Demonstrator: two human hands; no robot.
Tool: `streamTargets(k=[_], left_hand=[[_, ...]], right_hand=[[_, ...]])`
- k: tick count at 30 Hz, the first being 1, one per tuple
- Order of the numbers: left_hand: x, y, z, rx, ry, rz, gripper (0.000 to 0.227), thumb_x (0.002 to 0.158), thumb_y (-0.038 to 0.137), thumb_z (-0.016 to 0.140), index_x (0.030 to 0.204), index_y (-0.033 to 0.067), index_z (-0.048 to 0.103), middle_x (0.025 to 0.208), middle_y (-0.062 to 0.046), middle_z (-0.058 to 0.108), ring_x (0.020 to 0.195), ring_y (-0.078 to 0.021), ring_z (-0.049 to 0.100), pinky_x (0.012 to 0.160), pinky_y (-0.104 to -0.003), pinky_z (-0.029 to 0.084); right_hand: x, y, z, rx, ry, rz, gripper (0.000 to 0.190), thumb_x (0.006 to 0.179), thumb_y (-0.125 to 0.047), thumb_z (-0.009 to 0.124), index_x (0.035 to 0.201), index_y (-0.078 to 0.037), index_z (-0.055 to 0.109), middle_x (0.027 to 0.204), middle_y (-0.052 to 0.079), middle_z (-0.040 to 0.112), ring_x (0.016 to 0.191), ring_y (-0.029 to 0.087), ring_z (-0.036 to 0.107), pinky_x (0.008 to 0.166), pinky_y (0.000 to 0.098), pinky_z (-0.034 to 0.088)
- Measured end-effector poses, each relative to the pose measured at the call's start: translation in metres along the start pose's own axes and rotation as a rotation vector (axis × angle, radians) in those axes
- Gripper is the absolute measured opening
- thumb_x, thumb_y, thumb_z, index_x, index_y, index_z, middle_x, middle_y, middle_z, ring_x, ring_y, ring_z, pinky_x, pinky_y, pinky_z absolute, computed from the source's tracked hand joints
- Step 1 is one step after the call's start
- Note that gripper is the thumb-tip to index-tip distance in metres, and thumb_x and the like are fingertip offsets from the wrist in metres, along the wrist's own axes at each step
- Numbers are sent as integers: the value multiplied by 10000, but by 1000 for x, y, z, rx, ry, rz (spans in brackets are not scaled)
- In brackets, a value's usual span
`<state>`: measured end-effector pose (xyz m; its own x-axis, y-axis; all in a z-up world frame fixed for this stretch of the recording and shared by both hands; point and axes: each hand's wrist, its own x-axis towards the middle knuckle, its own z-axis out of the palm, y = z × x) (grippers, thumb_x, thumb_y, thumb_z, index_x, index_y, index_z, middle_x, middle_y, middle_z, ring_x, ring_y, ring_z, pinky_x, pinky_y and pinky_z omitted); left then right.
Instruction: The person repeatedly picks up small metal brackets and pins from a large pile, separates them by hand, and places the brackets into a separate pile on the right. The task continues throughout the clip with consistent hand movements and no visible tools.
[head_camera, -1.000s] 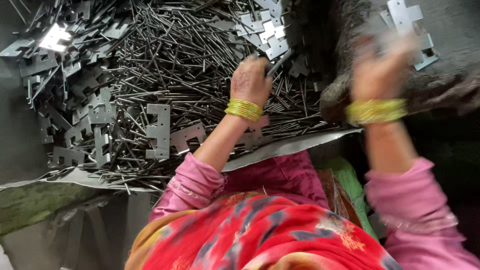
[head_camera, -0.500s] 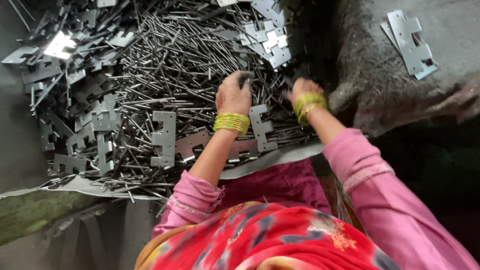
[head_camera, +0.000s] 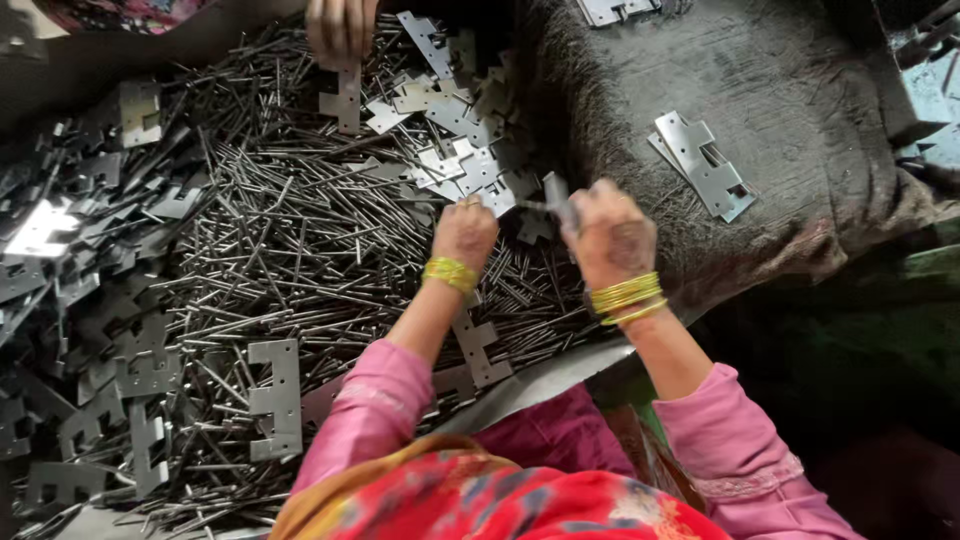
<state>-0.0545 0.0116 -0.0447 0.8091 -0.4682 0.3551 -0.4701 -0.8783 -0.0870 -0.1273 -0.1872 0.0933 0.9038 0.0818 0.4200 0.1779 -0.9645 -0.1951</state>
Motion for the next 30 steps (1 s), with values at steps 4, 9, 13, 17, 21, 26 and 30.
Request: streamTargets(k=[4, 9, 13, 17, 21, 26, 30], left_hand=[[-12, -32, -65, -192, -16, -187, 127, 871, 116, 621, 765, 116, 692, 837, -113, 700, 810, -263, 679, 724, -392, 548], [-56, -52, -160, -803, 205, -660, 232, 948, 271, 671, 1002, 53, 730, 905, -120, 749, 749, -243, 701, 665, -373, 534], [-85, -53, -203, -794, 101, -737, 282, 949, 304, 706, 1025, 38, 759, 886, -146, 768, 751, -242, 719, 705, -367, 536], [-81, -41, -226, -787, 36, -671, 297, 915, 328, 729, 1044, 65, 777, 894, -127, 770, 771, -243, 725, 711, -362, 543], [-65, -19, -238, -818, -97, -735, 289, 911, 353, 719, 1042, 102, 772, 855, -99, 765, 746, -230, 725, 707, -367, 546], [-57, -18, -243, -836, -105, -675, 252, 892, 346, 719, 1033, 149, 791, 849, -70, 766, 746, -215, 727, 698, -366, 555], [-47, -15, -220, -896, -333, -654, 248, 887, 347, 695, 1054, 184, 778, 862, -39, 770, 710, -227, 745, 688, -371, 575]], right_hand=[[8, 13, -24, 560, 327, -68, 134, 1024, -145, 736, 1095, -39, 691, 1053, 120, 697, 944, 262, 706, 819, 406, 575], [1, 2, -15, 1726, 341, 604, 172, 949, -195, 681, 1067, -72, 660, 914, 156, 749, 748, 260, 755, 645, 403, 646], [-32, -12, 24, 1835, -95, 894, 230, 1016, -110, 701, 1098, 101, 664, 963, 193, 737, 790, 293, 728, 689, 430, 630], [-62, -30, 61, 2024, -280, 1005, 195, 915, -12, 644, 1078, 91, 674, 986, 209, 752, 831, 316, 765, 770, 459, 660], [-81, -41, 82, 2037, -245, 1124, 145, 974, -67, 665, 1091, 19, 661, 979, 165, 716, 819, 299, 729, 749, 485, 641], [-81, -45, 96, 2114, -337, 1082, 202, 1006, -70, 614, 1193, 1, 643, 1036, 197, 720, 896, 315, 734, 831, 468, 636], [-75, -53, 92, 2071, -434, 1086, 372, 1054, -296, 499, 1317, -51, 593, 1215, 161, 700, 1056, 303, 709, 940, 481, 599]])
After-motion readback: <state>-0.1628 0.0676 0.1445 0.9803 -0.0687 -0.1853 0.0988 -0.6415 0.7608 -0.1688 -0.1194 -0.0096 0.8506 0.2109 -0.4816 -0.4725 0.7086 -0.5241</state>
